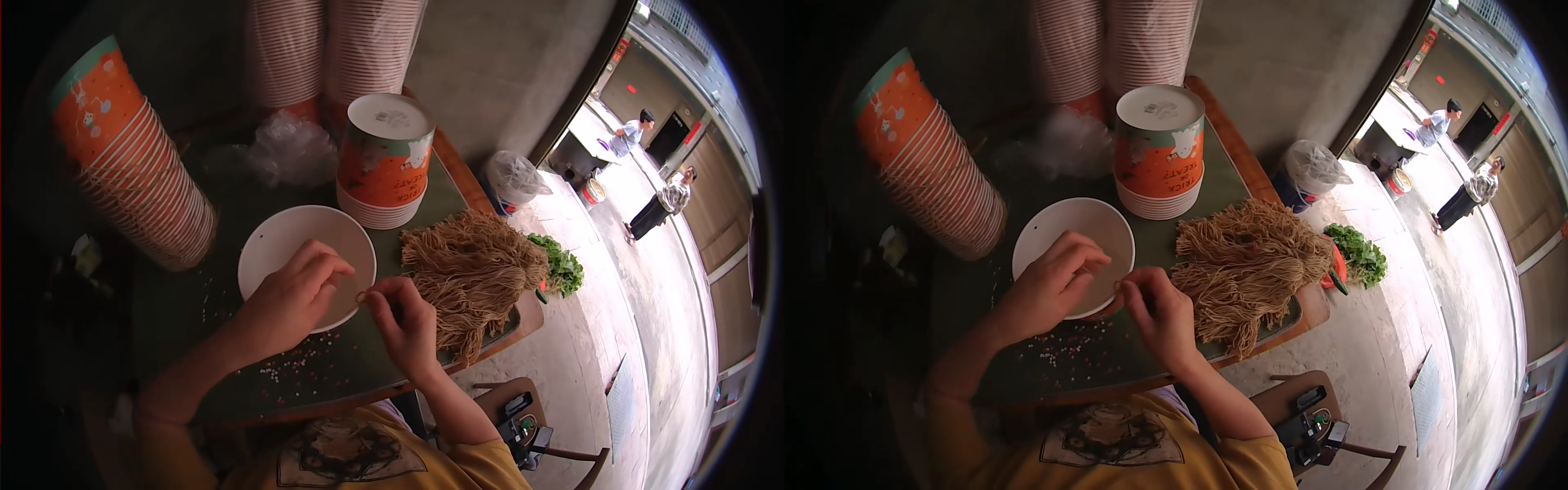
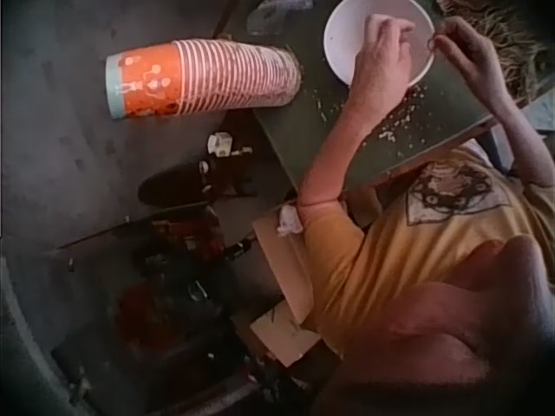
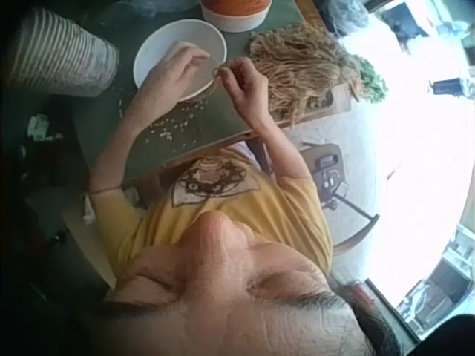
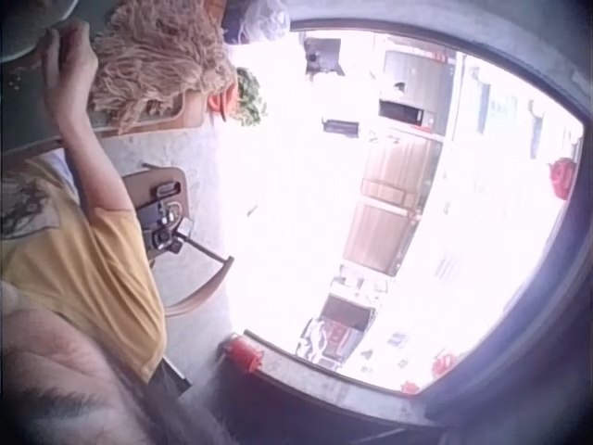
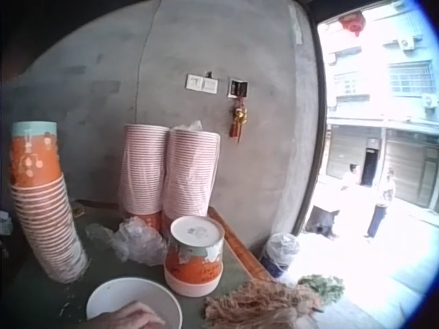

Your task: Thread string through pre-punched holes in paper buckets to attach handles or decorations.

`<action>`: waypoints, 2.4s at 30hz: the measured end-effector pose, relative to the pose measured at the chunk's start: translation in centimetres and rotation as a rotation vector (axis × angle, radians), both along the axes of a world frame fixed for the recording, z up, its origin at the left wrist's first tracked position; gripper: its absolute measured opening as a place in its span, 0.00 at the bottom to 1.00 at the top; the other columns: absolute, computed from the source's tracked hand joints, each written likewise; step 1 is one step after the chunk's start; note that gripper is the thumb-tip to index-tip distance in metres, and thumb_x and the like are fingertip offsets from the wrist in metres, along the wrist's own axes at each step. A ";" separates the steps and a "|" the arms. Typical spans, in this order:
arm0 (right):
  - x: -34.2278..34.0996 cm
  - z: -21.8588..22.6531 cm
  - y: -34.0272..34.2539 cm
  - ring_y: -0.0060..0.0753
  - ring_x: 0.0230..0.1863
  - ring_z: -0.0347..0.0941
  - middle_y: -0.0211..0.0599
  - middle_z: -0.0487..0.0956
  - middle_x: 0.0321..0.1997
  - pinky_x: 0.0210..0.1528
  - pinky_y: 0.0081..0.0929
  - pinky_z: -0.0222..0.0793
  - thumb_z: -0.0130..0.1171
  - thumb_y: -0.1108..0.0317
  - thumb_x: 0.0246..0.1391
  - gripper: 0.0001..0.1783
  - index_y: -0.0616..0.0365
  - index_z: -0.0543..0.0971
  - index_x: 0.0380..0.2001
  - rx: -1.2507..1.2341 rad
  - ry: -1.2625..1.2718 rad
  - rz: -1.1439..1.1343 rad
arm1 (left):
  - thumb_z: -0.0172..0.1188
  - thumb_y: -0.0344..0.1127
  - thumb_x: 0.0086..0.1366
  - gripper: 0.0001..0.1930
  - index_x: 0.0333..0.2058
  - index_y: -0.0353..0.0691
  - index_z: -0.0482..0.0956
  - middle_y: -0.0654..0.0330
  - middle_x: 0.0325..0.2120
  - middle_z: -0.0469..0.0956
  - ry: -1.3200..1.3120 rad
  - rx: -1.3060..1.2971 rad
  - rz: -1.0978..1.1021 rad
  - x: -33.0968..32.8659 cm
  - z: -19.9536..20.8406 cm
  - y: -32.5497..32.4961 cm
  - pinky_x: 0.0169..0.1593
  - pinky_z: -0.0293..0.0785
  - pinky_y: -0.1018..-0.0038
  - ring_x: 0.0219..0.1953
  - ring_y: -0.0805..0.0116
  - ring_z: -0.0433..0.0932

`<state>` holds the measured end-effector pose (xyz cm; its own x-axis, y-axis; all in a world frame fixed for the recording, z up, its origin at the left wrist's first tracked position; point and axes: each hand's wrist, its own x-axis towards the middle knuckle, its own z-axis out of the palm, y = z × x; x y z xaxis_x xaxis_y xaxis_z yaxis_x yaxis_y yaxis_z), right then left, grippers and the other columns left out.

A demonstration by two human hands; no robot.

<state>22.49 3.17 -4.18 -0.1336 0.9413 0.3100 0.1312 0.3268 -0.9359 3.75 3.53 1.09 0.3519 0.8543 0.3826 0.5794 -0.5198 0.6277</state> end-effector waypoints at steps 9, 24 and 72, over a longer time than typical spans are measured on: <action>-0.3 -0.3 0.1 0.12 0.32 0.70 0.27 0.79 0.31 0.36 0.13 0.67 0.57 0.73 0.61 0.05 0.63 0.74 0.38 -0.008 -0.002 -0.002 | 0.61 0.29 0.62 0.11 0.43 0.37 0.74 0.59 0.32 0.75 -0.083 -0.232 -0.012 1.3 0.0 -0.8 0.37 0.74 0.70 0.33 0.67 0.77; 0.1 -0.1 -0.1 0.37 0.28 0.78 0.39 0.79 0.31 0.31 0.28 0.73 0.59 0.71 0.58 0.07 0.59 0.74 0.37 0.137 -0.182 -0.028 | 0.60 0.27 0.60 0.06 0.33 0.35 0.72 0.61 0.26 0.75 -0.168 -0.621 -0.078 1.2 0.9 0.6 0.35 0.72 0.74 0.30 0.73 0.75; -1.2 -1.4 -0.8 0.19 0.26 0.74 0.34 0.79 0.27 0.30 0.17 0.70 0.55 0.74 0.61 0.04 0.63 0.71 0.38 0.079 0.111 -0.082 | 0.56 0.22 0.63 0.08 0.39 0.37 0.68 0.63 0.30 0.74 -0.300 -0.353 -0.039 2.1 -0.7 0.0 0.40 0.73 0.76 0.34 0.76 0.75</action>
